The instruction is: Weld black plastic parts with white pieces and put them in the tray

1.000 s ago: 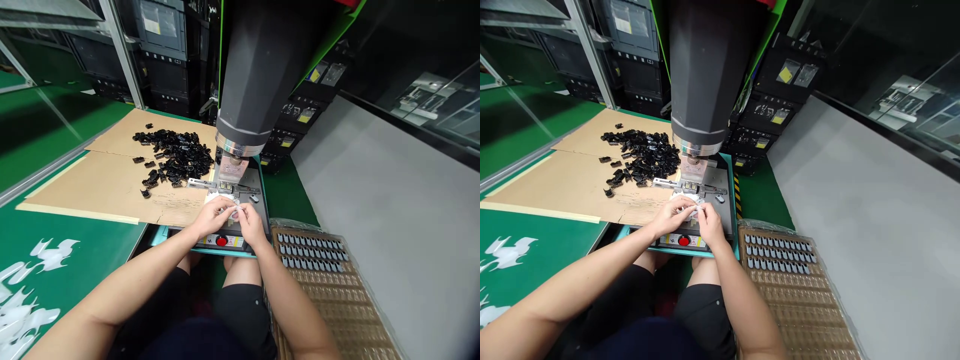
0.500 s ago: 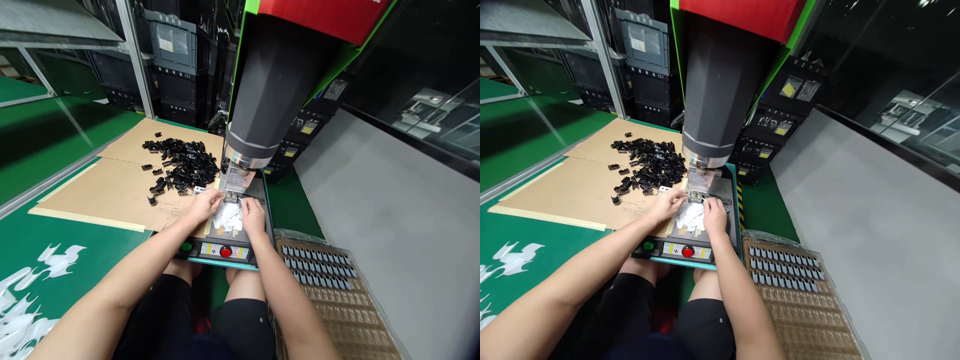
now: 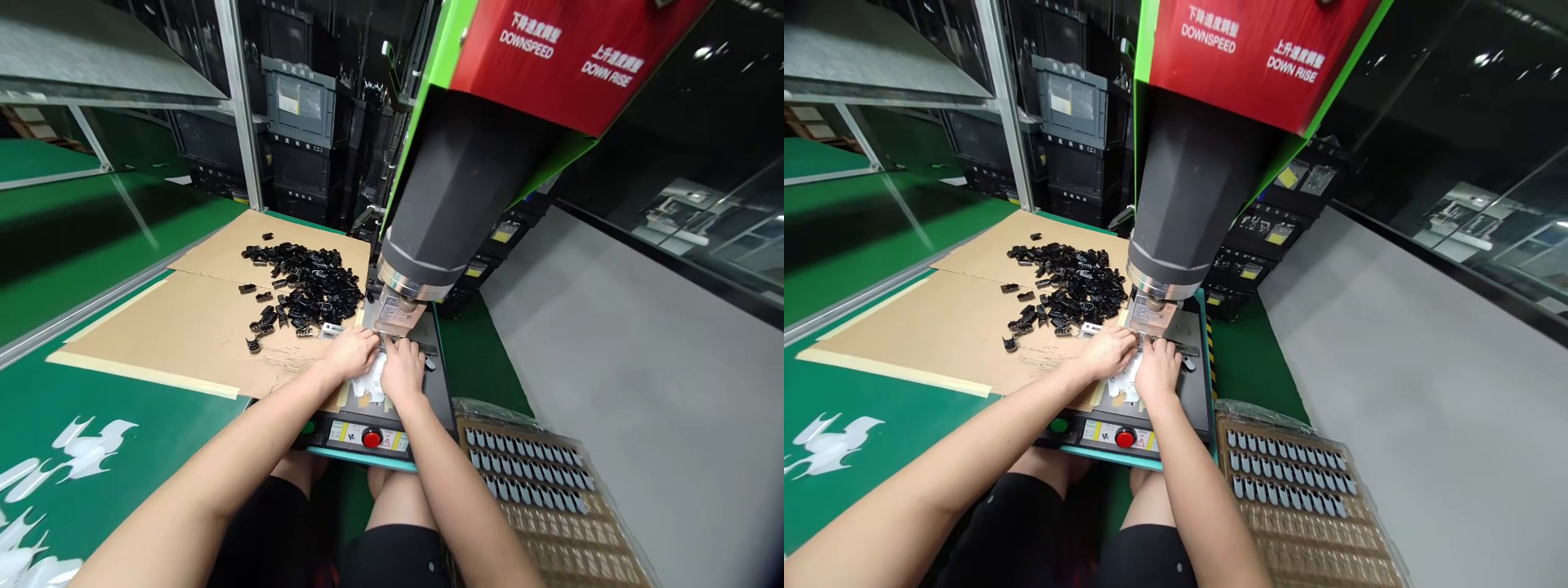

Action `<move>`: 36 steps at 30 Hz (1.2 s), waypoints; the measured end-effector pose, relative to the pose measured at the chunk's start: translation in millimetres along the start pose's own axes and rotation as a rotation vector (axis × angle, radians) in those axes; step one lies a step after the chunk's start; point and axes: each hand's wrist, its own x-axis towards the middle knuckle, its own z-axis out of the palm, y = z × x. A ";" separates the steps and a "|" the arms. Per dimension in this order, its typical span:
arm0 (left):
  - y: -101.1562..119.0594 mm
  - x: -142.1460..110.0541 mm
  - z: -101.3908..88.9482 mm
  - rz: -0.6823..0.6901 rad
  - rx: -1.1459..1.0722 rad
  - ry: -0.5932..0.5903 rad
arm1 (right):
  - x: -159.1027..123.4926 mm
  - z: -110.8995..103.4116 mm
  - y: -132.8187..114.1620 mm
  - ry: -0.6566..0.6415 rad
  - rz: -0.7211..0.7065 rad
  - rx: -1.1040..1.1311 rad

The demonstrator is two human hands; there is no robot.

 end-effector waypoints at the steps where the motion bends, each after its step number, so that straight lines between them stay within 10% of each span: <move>1: 2.1 -0.6 -0.4 -0.006 0.014 -0.001 | -0.6 -0.9 -1.5 -0.011 0.007 -0.006; 10: 3.8 -31.9 -39.2 -0.053 -0.050 -0.005 | 3.0 -8.0 -6.2 -0.103 0.037 -0.082; 15: -46.7 -98.0 -82.7 -0.559 0.046 0.165 | -1.7 -6.7 -17.4 -0.060 0.075 -0.028; 21: -102.8 -165.7 -87.0 -1.007 0.083 0.126 | 10.6 -1.2 -88.7 0.009 -0.243 0.304; 29: -103.4 -176.3 -82.2 -0.984 0.090 0.194 | 72.9 22.2 -199.4 -0.179 -0.541 0.306; 36: -106.4 -175.9 -84.0 -1.003 0.046 0.196 | 82.7 32.3 -236.9 -0.206 -0.549 0.183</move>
